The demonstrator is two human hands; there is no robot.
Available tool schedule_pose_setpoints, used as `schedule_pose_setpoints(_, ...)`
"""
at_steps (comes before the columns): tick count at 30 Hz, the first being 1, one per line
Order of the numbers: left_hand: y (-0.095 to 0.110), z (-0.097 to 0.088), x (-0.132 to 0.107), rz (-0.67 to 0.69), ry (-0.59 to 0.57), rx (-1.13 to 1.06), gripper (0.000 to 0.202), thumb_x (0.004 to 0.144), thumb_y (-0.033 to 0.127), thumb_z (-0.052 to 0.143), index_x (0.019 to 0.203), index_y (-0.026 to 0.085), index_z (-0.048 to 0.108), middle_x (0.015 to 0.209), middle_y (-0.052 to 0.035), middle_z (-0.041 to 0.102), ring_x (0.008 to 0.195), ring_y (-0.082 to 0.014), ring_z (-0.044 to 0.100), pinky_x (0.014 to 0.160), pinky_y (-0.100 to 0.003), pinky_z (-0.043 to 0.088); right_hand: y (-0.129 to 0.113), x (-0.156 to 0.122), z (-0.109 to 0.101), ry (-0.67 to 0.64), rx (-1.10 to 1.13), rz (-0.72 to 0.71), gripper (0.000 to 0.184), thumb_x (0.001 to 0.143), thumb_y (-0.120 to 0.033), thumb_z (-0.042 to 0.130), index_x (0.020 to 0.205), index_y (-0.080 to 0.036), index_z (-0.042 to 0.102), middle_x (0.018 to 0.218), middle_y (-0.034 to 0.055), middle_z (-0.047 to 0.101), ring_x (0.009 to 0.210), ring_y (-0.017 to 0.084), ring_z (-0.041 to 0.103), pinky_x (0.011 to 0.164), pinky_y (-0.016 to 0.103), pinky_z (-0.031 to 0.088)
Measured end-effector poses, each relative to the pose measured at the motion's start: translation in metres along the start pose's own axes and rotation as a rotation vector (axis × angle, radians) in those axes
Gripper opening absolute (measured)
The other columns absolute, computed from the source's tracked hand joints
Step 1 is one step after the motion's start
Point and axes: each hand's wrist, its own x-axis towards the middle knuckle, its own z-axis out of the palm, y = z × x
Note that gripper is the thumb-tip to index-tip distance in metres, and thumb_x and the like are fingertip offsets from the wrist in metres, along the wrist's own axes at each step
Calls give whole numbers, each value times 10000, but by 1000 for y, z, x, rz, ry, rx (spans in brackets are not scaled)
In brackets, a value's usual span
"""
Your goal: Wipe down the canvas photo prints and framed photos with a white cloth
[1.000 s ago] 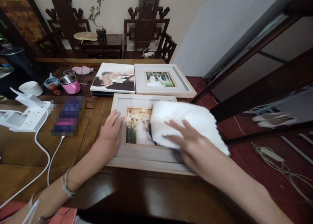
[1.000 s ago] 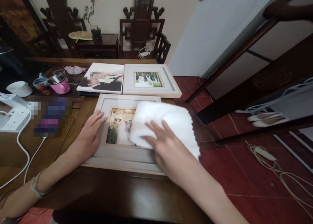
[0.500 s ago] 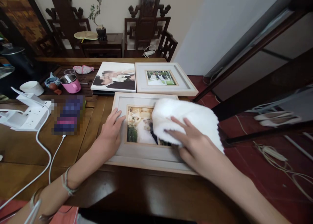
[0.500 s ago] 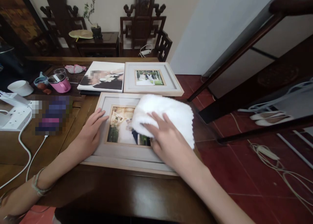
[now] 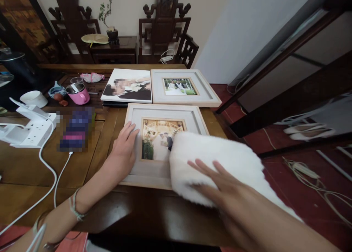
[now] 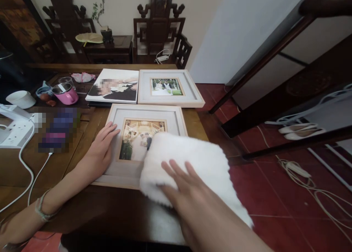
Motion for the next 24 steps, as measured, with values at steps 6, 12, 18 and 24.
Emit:
schedule_pose_setpoints(6,-1,0,0,1,4,-3,515,798,-48,332,1261,146,449,1408,-176,436,1409,-274,289,1087,-581,334,-8,-6,3,91,47,44,575,645,35,372,1089,-226,629,1337,114,566,1304,243,443,1003,441,481)
schedule_pose_setpoints(12,-2,-1,-1,12,-20,-21,526,795,-47,330,1270,149,445,1420,-179,412,1421,-287,252,1089,-599,310,39,47,28,171,-47,192,529,653,14,420,1139,-57,618,1339,258,520,1308,365,415,1055,581,373)
schedule_pose_setpoints(18,2,-3,0,-17,-40,-26,515,812,-28,338,1279,161,446,1430,-176,403,1417,-301,255,1088,-617,288,67,86,33,92,-82,251,499,721,8,439,1182,-67,615,1381,231,490,1339,362,373,1073,617,312)
schedule_pose_setpoints(24,1,-2,1,-9,-17,-4,503,819,-26,332,1274,156,446,1418,-174,429,1406,-289,289,1085,-599,315,22,49,5,-69,18,101,527,676,40,440,1128,-122,656,1340,209,539,1295,336,446,1047,586,374)
